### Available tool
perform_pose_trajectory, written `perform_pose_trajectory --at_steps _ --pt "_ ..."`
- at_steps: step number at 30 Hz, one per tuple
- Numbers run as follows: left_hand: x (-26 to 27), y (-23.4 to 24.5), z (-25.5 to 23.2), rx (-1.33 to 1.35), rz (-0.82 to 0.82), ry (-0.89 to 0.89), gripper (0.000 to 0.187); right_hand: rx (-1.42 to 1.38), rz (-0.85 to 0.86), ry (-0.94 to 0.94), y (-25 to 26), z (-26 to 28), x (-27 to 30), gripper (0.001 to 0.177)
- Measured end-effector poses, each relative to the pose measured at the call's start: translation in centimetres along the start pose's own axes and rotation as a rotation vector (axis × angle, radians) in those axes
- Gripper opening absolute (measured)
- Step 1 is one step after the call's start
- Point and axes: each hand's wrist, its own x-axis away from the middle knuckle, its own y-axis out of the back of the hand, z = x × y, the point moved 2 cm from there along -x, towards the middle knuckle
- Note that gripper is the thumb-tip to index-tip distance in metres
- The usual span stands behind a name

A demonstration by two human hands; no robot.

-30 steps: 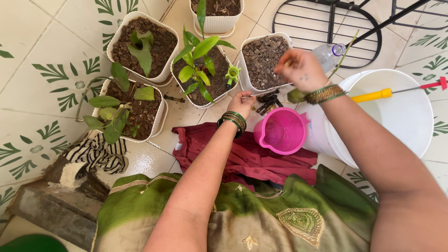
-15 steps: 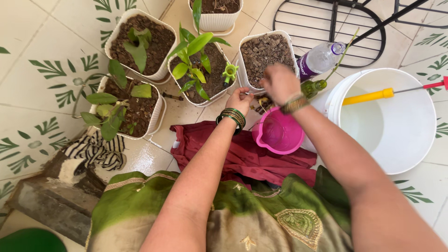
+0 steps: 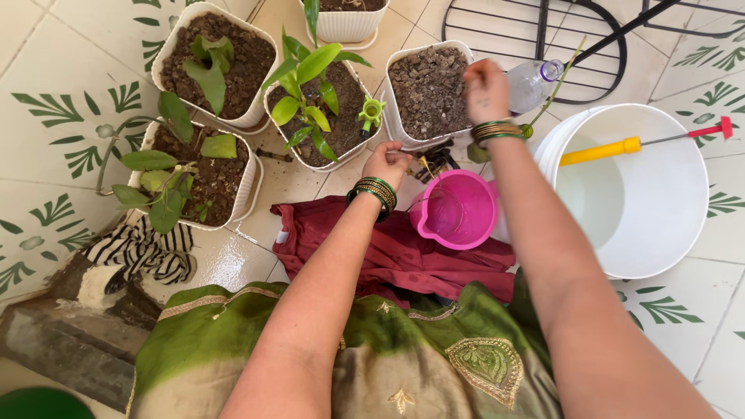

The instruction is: The person presses soil around plants in pots by hand and pours water into a pot using a cup.

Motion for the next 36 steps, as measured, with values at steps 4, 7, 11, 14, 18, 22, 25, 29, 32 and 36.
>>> perform_pose_trajectory --at_steps 4,7,11,14,18,22,25,29,32,36 --pt "1.2 0.9 -2.0 -0.006 0.009 0.021 0.036 -0.273 0.283 -0.251 3.4 3.2 -0.9 0.005" --pt "1.4 1.4 -3.6 0.039 -0.09 -0.081 0.029 -0.169 0.671 -0.118 5.1 6.5 -0.2 0.01" --pt "0.7 1.6 -4.0 0.109 -0.231 -0.271 0.027 0.285 1.042 -0.062 4.3 7.6 1.6 0.019" --pt "0.3 1.6 -3.3 0.102 -0.226 -0.3 0.027 0.404 0.456 0.102 3.0 6.5 2.0 0.017" --pt "1.1 0.5 -1.9 0.037 -0.106 -0.221 0.028 0.319 0.297 -0.018 0.9 4.0 3.3 0.013" --pt "1.4 0.1 -1.6 -0.018 -0.048 -0.119 0.03 0.44 0.145 0.196 -0.4 2.3 3.5 0.007" --pt "1.6 0.2 -1.7 -0.077 -0.051 -0.078 0.031 0.386 0.028 0.143 -1.1 0.5 2.1 0.009" --pt "1.7 0.4 -1.6 -0.076 -0.022 -0.101 0.033 0.152 0.048 -0.161 0.2 -0.9 0.4 0.014" --pt "1.6 0.6 -1.8 -0.098 -0.003 -0.078 0.034 -0.192 0.325 -0.307 1.2 1.0 0.6 0.014" --pt "1.5 0.6 -2.2 -0.095 0.036 -0.04 0.036 0.408 0.913 -0.181 2.3 4.6 1.8 0.028"
